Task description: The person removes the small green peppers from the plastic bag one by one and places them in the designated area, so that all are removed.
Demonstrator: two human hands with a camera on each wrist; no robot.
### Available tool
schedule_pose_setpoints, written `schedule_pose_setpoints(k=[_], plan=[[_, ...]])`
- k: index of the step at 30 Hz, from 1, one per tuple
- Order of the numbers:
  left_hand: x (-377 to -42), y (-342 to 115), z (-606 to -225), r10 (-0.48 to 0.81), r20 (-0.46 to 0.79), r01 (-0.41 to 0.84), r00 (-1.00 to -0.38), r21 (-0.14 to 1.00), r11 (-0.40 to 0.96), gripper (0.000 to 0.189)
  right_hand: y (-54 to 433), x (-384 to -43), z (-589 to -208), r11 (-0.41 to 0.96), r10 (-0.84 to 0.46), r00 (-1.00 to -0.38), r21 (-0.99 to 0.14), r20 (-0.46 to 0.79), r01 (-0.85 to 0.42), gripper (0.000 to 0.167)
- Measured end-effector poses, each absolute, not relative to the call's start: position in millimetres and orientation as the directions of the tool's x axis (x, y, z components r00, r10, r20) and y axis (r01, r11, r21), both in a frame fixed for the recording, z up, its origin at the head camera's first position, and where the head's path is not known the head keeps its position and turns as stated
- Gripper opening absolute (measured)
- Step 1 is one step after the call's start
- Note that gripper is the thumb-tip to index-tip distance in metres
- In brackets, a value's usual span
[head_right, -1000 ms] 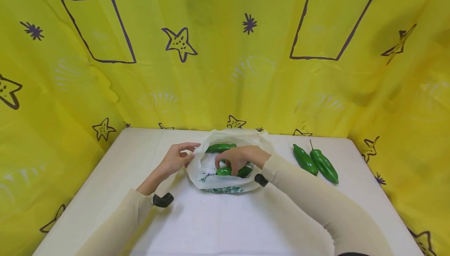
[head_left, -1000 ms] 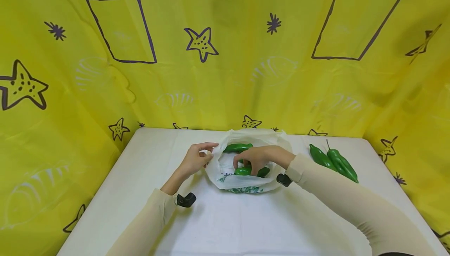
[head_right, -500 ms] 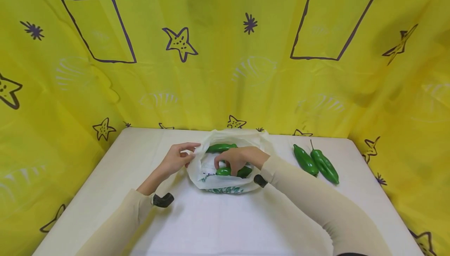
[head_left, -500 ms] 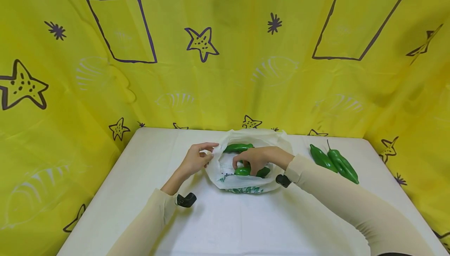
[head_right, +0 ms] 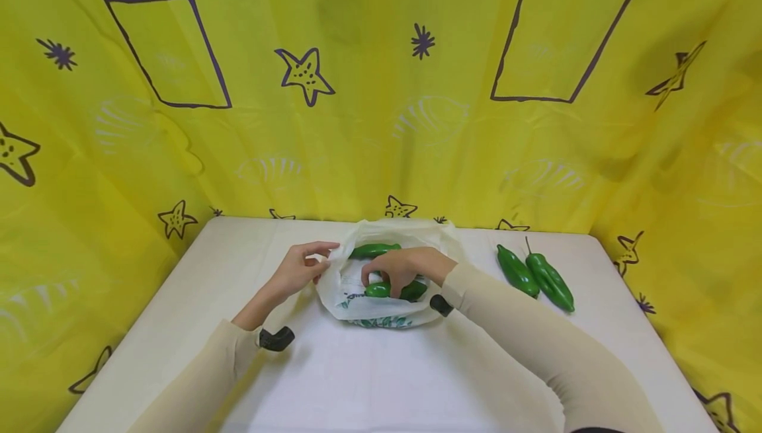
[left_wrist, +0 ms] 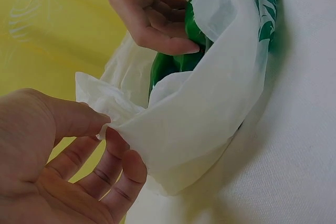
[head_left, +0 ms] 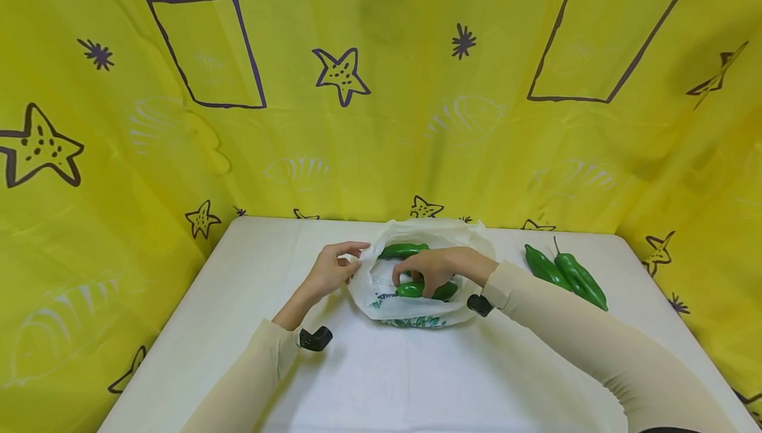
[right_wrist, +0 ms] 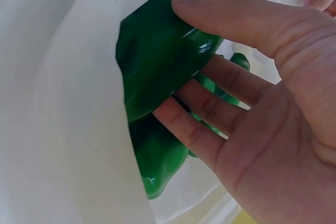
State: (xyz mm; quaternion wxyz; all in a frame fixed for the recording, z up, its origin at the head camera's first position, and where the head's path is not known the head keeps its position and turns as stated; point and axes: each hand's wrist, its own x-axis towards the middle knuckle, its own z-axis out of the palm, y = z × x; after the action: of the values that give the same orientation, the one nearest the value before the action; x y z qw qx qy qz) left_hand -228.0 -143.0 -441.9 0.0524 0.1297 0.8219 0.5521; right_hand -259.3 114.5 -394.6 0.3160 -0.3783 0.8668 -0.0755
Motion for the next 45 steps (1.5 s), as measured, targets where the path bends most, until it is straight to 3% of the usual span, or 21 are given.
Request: schedule_pose_setpoints(k=[23, 45], plan=[[-224.1, -142.9, -440.7, 0.24, 0.038, 0.13, -0.97, 0.915, 0.382, 0.042, 128.9, -262.1, -367.4, 0.687, -0.727, -0.552, -0.406, -0.409, -0.603, 0.053], [-220.1, -139.6, -439.3, 0.217, 0.022, 0.106, -0.976, 0.917, 0.384, 0.043, 152.6, -256.6, -335.2, 0.589, -0.802, -0.549, -0.47, -0.236, -0.658, 0.054]])
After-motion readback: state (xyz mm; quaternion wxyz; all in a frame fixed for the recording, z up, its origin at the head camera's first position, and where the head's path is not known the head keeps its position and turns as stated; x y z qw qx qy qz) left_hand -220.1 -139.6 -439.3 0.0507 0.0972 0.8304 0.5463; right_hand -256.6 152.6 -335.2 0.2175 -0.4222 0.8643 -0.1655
